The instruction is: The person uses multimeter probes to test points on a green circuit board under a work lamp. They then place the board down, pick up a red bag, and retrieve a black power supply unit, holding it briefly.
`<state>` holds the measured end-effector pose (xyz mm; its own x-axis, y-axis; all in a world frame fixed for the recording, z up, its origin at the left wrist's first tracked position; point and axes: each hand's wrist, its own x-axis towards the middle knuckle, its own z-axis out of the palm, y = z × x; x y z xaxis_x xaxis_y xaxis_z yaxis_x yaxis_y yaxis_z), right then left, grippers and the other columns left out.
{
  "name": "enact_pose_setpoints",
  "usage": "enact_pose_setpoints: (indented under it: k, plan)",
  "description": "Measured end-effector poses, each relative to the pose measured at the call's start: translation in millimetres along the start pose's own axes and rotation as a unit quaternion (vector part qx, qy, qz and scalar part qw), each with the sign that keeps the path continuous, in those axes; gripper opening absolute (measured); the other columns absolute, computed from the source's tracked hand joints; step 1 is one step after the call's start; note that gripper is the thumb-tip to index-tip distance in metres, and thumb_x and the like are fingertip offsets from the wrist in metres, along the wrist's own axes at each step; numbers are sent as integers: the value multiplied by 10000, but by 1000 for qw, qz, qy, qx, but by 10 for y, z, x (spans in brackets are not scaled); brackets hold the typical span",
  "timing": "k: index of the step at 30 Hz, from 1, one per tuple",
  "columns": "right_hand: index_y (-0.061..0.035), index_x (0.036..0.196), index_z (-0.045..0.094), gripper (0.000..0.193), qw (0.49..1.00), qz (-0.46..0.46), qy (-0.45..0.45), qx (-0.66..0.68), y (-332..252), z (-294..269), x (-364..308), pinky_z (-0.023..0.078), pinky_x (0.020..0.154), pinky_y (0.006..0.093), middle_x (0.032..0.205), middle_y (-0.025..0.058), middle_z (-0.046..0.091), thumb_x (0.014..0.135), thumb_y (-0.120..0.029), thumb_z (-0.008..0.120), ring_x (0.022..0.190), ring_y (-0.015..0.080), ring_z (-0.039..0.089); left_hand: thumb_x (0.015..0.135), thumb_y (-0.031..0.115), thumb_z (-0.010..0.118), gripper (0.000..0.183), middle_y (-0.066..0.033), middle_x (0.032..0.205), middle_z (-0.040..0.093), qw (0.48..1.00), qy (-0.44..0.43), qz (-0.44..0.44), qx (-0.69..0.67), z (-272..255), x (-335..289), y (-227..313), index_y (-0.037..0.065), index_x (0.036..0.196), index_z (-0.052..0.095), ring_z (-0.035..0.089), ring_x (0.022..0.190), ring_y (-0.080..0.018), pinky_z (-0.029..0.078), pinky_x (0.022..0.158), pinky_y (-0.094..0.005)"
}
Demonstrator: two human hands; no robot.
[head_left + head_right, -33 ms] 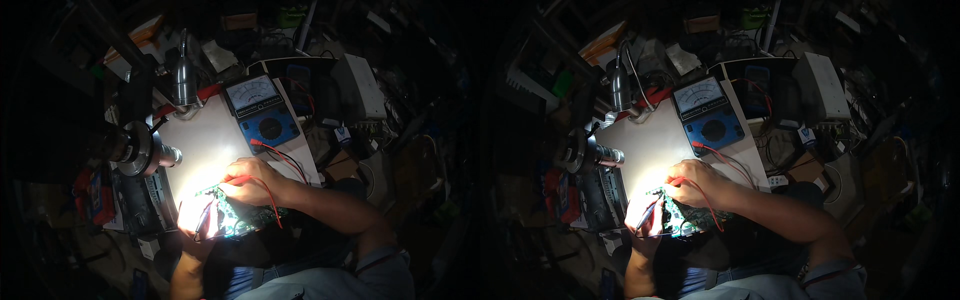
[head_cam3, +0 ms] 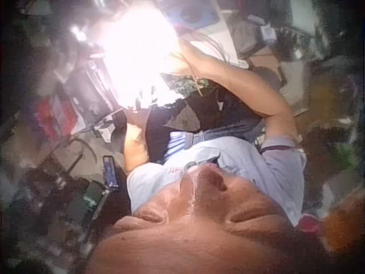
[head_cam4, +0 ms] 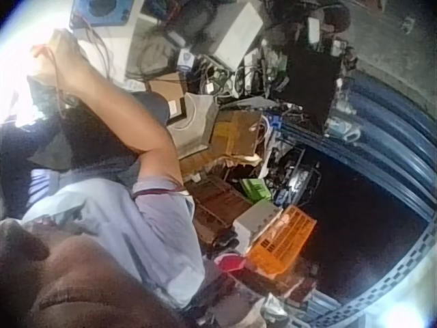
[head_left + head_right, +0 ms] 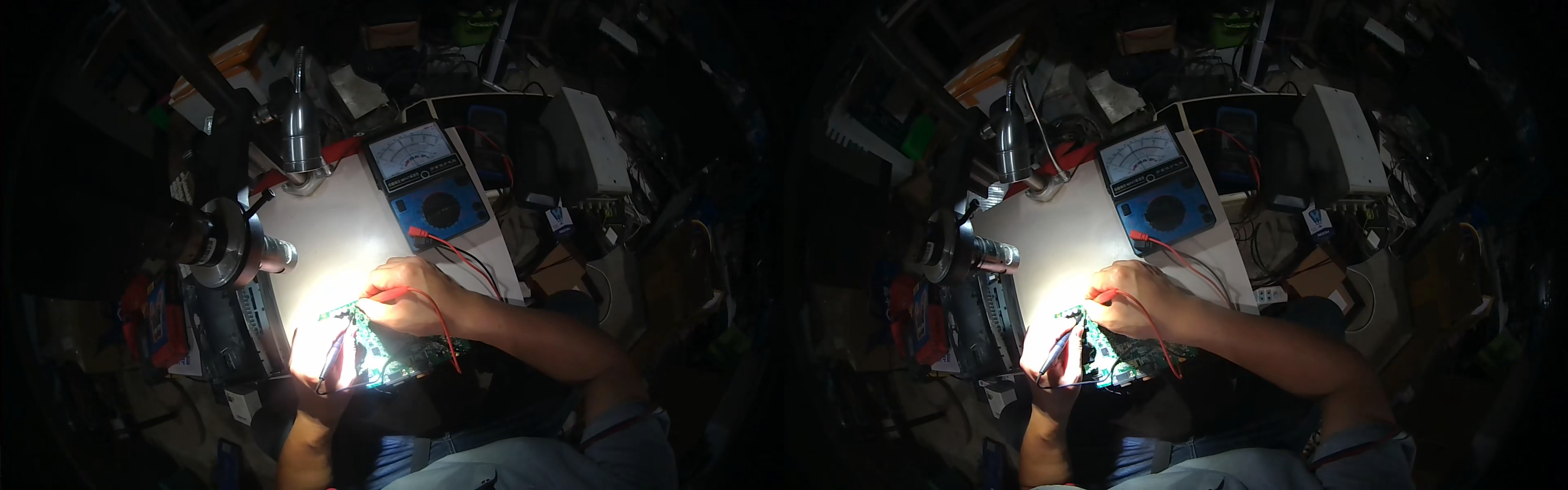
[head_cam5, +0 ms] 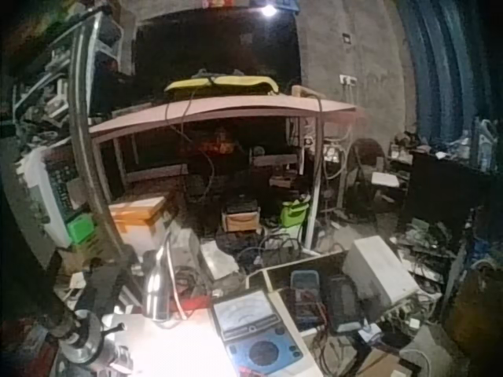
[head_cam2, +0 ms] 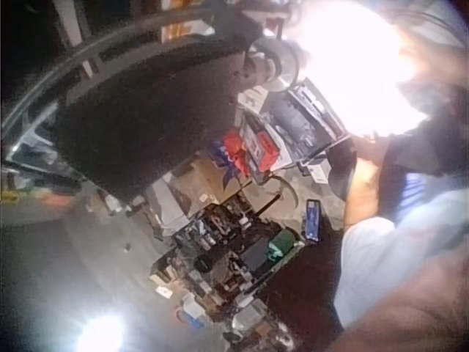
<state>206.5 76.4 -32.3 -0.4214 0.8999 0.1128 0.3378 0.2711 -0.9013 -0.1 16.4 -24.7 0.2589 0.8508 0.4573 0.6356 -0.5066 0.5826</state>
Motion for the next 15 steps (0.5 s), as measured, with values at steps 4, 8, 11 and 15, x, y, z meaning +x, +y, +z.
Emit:
enact_pose_setpoints:
  k: [4, 8, 11, 15]
  plan:
    - [-4, 886, 739, 172, 1000, 10, 4, 10, 23, 18, -7, 544, 751, 379, 841, 134, 724, 835, -168, 738, 835, 275, 688, 800, -52, 713, 158, -171, 930, 704, 1000, 1, 20, 11, 2, 7, -5, -42, 958, 712, 670, 844, -346, 554, 781, -418]
    - [-3, 884, 738, 175, 1000, 8, 11, 10, 29, 32, -12, 543, 753, 384, 832, 134, 722, 841, -172, 732, 834, 280, 686, 791, -51, 718, 165, -171, 929, 703, 1000, 1, 18, 11, 9, 5, -11, -44, 956, 710, 669, 842, -345, 554, 779, -418]
    - [-18, 908, 704, 168, 999, 27, -7, 23, 24, 27, -15, 534, 784, 411, 886, 147, 701, 828, -165, 693, 876, 312, 683, 791, -51, 719, 164, -172, 923, 701, 1000, 2, 15, 9, 1, 5, -11, -43, 955, 710, 669, 837, -345, 554, 776, -416]
    - [-28, 918, 688, 165, 999, 40, -21, 15, 35, 15, -16, 529, 786, 427, 903, 160, 691, 818, -159, 672, 876, 329, 684, 793, -54, 713, 157, -175, 916, 699, 1000, 7, 15, 7, 23, 5, -15, -42, 949, 710, 668, 834, -347, 554, 771, -415]
